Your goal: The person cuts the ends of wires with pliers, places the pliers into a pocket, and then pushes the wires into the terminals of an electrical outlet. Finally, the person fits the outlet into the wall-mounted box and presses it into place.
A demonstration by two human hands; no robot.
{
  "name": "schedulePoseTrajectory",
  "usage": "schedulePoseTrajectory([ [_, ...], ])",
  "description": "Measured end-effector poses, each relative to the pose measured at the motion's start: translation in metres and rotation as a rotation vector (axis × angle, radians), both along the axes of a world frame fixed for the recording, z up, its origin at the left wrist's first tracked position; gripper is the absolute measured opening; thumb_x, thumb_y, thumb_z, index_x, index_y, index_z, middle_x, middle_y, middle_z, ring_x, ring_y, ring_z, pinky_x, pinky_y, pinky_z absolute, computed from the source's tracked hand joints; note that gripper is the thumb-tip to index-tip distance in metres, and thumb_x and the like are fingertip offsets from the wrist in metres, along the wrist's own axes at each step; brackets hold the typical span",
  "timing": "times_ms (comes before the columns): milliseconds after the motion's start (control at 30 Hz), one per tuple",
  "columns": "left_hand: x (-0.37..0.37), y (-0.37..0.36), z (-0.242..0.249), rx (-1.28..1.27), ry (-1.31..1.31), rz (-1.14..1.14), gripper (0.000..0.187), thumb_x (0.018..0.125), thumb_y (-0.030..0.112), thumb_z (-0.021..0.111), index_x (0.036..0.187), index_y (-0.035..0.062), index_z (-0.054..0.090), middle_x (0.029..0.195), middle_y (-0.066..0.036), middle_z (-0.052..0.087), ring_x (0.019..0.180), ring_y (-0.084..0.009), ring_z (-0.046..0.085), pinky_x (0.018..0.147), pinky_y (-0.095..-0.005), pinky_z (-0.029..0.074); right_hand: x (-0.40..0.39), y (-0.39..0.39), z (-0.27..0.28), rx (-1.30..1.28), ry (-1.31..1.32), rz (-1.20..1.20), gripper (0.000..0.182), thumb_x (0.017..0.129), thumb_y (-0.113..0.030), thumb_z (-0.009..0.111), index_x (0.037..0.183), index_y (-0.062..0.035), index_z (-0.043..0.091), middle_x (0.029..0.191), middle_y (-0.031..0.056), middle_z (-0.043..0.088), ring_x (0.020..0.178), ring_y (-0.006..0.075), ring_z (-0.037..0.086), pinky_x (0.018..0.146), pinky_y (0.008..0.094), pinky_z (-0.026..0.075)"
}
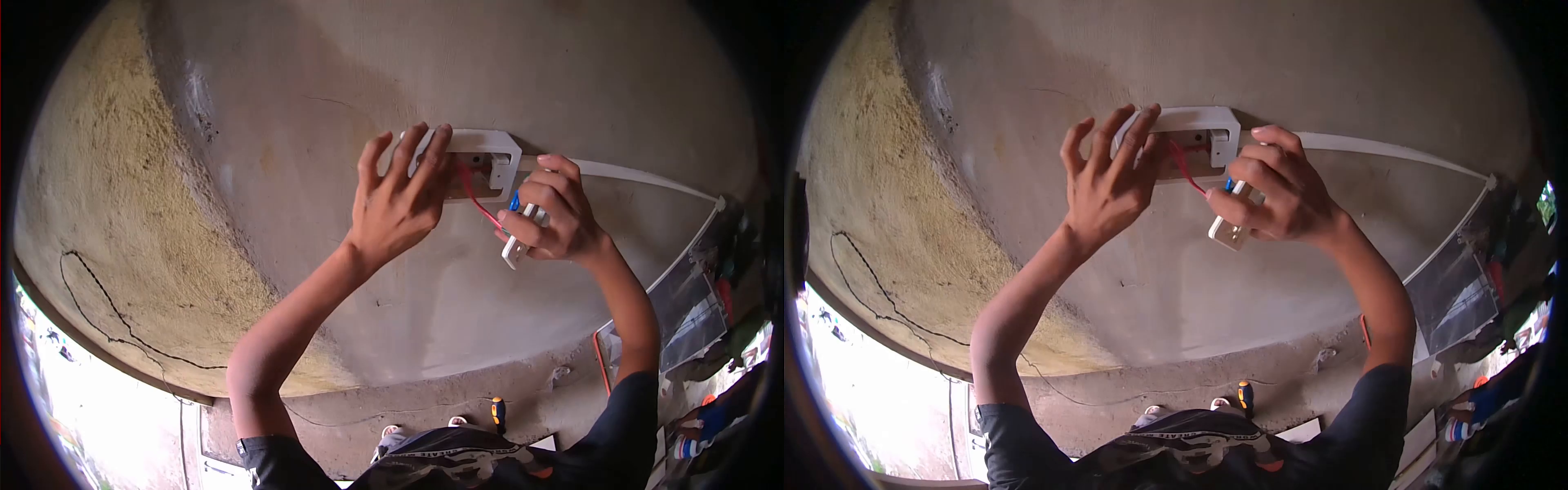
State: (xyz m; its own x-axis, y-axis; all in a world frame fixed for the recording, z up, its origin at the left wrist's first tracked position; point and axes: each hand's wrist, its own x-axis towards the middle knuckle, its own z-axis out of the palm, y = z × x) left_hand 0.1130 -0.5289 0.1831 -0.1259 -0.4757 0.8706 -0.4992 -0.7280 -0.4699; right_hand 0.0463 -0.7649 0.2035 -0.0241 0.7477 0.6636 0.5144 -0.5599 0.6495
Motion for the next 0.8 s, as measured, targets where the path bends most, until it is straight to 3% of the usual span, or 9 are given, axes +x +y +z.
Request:
schedulePoseTrajectory([
  [67, -0.003, -0.001, 0.003, 0.015, -0.014, 0.005, 0.014, 0.079, 0.017, 0.068, 0.092, 0.0127, 0.072, 0.131, -0.003, 0.057, 0.119, -0.0219, 0.053, 0.104, -0.0478, 0.027, 0.002, 0.000, -0.005, -0.062, -0.125, -0.045, 0.037, 0.072, -0.014, 0.075, 0.102, -0.0243, 0.055, 0.092, -0.0014, 0.052, 0.091, 0.0168, 0.055, 0.100, 0.0454, 0.039],
  [167, -0.005, -0.004, 0.010, 0.062, -0.038, 0.029, 0.012, 0.075, 0.015, 0.069, 0.086, 0.0107, 0.072, 0.129, -0.003, 0.059, 0.118, -0.0208, 0.053, 0.103, -0.0473, 0.028, 0.005, -0.008, -0.005, -0.013, -0.069, -0.034, 0.037, 0.072, -0.015, 0.075, 0.102, -0.0247, 0.055, 0.093, -0.0014, 0.052, 0.094, 0.0171, 0.056, 0.100, 0.0458, 0.039],
  [300, -0.002, -0.011, 0.023, 0.109, -0.040, -0.049, 0.013, 0.066, 0.016, 0.070, 0.078, 0.0111, 0.070, 0.123, -0.002, 0.060, 0.117, -0.0193, 0.052, 0.103, -0.0480, 0.029, 0.002, -0.011, -0.001, 0.066, 0.039, -0.027, 0.043, 0.067, -0.015, 0.077, 0.104, -0.0216, 0.055, 0.100, 0.0026, 0.055, 0.103, 0.0226, 0.058, 0.100, 0.0493, 0.038],
  [400, 0.003, -0.020, 0.029, 0.187, -0.133, -0.084, 0.004, 0.059, 0.015, 0.067, 0.061, 0.0110, 0.066, 0.101, -0.003, 0.061, 0.103, -0.0193, 0.053, 0.104, -0.0439, 0.036, 0.007, -0.012, -0.005, 0.100, 0.055, 0.009, 0.047, 0.065, -0.014, 0.077, 0.106, -0.0204, 0.056, 0.102, 0.0040, 0.056, 0.105, 0.0242, 0.058, 0.099, 0.0503, 0.038],
  [467, 0.004, -0.023, 0.031, 0.207, -0.145, -0.071, 0.003, 0.059, 0.015, 0.067, 0.060, 0.0124, 0.066, 0.098, -0.001, 0.061, 0.102, -0.0186, 0.053, 0.103, -0.0428, 0.036, 0.007, -0.009, -0.011, 0.122, 0.076, 0.021, 0.048, 0.065, -0.014, 0.077, 0.107, -0.0205, 0.056, 0.102, 0.0042, 0.056, 0.105, 0.0242, 0.058, 0.099, 0.0503, 0.038],
  [567, 0.002, -0.027, 0.036, 0.252, -0.142, -0.042, 0.002, 0.059, 0.016, 0.067, 0.060, 0.0151, 0.066, 0.092, 0.002, 0.061, 0.101, -0.0173, 0.053, 0.100, -0.0405, 0.038, 0.006, -0.003, -0.012, 0.048, -0.103, -0.001, 0.050, 0.065, -0.014, 0.077, 0.110, -0.0196, 0.055, 0.100, 0.0044, 0.057, 0.103, 0.0242, 0.057, 0.098, 0.0507, 0.038],
  [667, 0.005, -0.032, 0.041, 0.284, -0.125, -0.054, 0.003, 0.059, 0.017, 0.067, 0.061, 0.0172, 0.068, 0.091, 0.004, 0.062, 0.101, -0.0167, 0.053, 0.096, -0.0378, 0.040, 0.002, 0.005, -0.010, 0.106, 0.004, 0.029, 0.051, 0.067, -0.014, 0.076, 0.112, -0.0164, 0.054, 0.099, 0.0038, 0.058, 0.098, 0.0240, 0.058, 0.092, 0.0478, 0.043],
  [733, 0.007, -0.034, 0.043, 0.288, -0.124, -0.077, 0.004, 0.058, 0.017, 0.068, 0.062, 0.0179, 0.068, 0.092, 0.004, 0.063, 0.101, -0.0166, 0.054, 0.095, -0.0364, 0.041, 0.006, 0.010, -0.011, 0.162, 0.098, 0.207, 0.050, 0.067, -0.012, 0.074, 0.112, -0.0128, 0.053, 0.100, 0.0032, 0.060, 0.089, 0.0238, 0.059, 0.081, 0.0427, 0.047],
  [800, 0.008, -0.032, 0.046, 0.351, -0.101, -0.126, 0.005, 0.058, 0.018, 0.068, 0.064, 0.0180, 0.069, 0.094, 0.003, 0.064, 0.103, -0.0170, 0.055, 0.095, -0.0362, 0.042, 0.011, 0.012, -0.012, 0.088, 0.068, 0.206, 0.049, 0.066, -0.011, 0.074, 0.111, -0.0119, 0.053, 0.100, 0.0037, 0.061, 0.087, 0.0236, 0.059, 0.078, 0.0407, 0.047],
])
